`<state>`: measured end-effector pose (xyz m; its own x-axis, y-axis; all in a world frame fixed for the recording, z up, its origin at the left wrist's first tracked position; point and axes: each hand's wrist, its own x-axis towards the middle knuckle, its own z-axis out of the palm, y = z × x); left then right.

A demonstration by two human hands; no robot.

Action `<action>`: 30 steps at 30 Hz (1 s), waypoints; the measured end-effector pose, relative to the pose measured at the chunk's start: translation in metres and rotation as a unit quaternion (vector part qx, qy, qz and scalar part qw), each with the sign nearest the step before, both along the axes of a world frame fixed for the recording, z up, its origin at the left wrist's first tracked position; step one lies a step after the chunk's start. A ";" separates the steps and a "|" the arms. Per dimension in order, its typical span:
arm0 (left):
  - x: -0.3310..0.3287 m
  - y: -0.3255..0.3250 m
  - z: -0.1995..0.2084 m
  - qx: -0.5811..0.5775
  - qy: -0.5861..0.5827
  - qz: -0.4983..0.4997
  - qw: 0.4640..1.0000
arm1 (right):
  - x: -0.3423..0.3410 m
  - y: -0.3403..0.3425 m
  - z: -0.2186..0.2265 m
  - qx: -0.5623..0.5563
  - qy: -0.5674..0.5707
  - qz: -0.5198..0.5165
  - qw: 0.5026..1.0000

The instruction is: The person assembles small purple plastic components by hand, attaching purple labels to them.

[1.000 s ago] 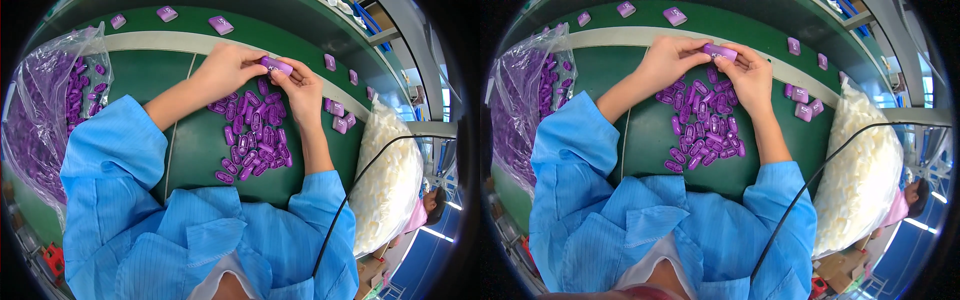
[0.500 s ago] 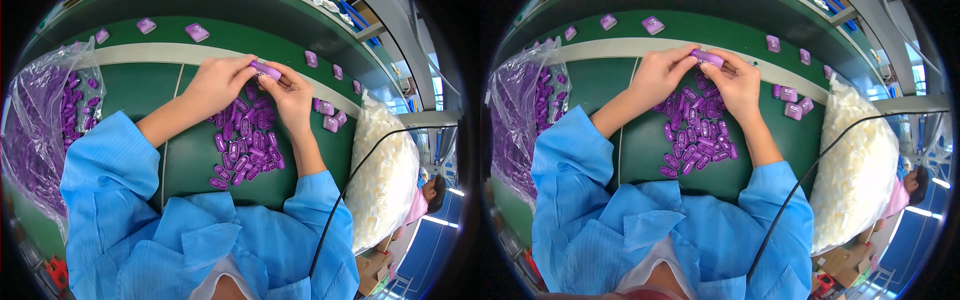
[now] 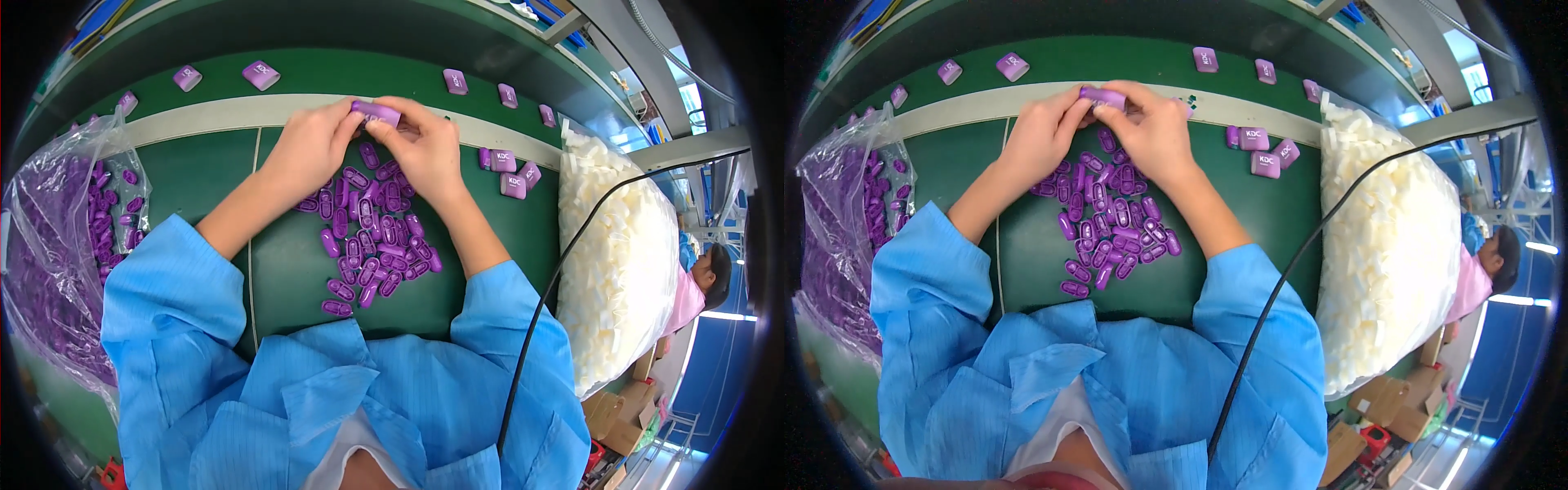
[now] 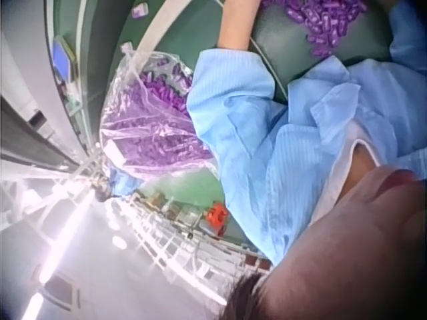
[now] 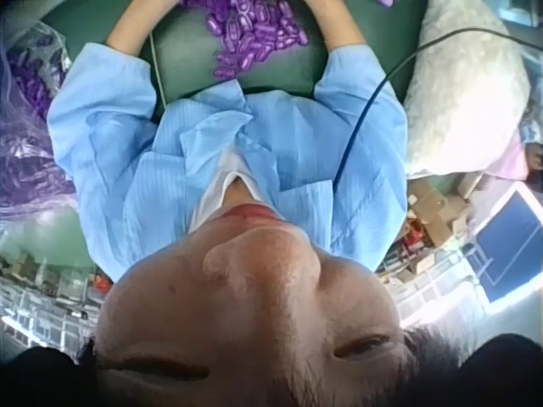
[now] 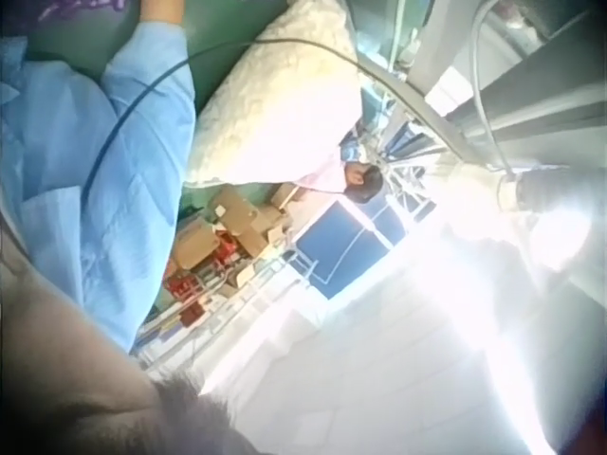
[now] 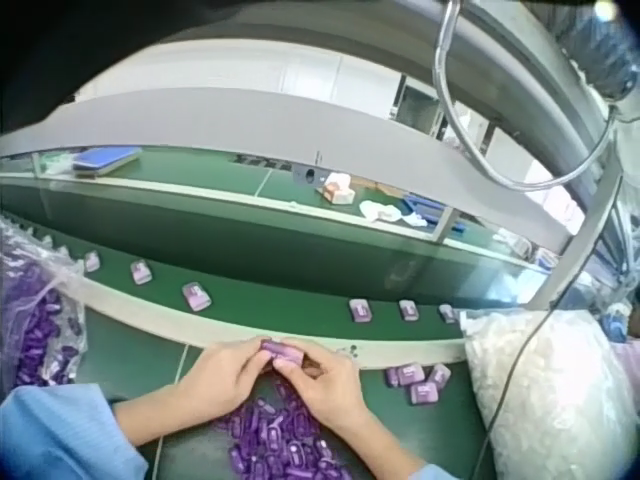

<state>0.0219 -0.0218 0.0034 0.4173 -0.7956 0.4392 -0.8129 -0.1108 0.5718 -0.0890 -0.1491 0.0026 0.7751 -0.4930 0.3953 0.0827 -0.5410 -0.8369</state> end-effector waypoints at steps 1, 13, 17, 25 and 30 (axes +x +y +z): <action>0.009 -0.011 0.002 0.008 0.109 -0.023 0.994 | 0.006 -0.012 -0.003 0.027 0.002 0.018 0.999; 0.065 -0.033 0.001 0.099 -0.227 0.108 0.963 | 0.032 -0.149 -0.008 -0.295 0.269 -0.093 0.912; 0.002 -0.007 0.021 0.072 -0.113 -0.167 0.977 | 0.008 -0.129 -0.003 -0.241 0.185 -0.174 0.937; -0.006 -0.013 0.012 0.145 0.067 -0.134 0.978 | -0.011 -0.033 0.001 0.077 0.007 0.057 0.995; 0.009 -0.011 -0.003 0.051 0.302 -0.130 0.943 | -0.012 -0.013 -0.004 0.326 -0.044 0.156 0.932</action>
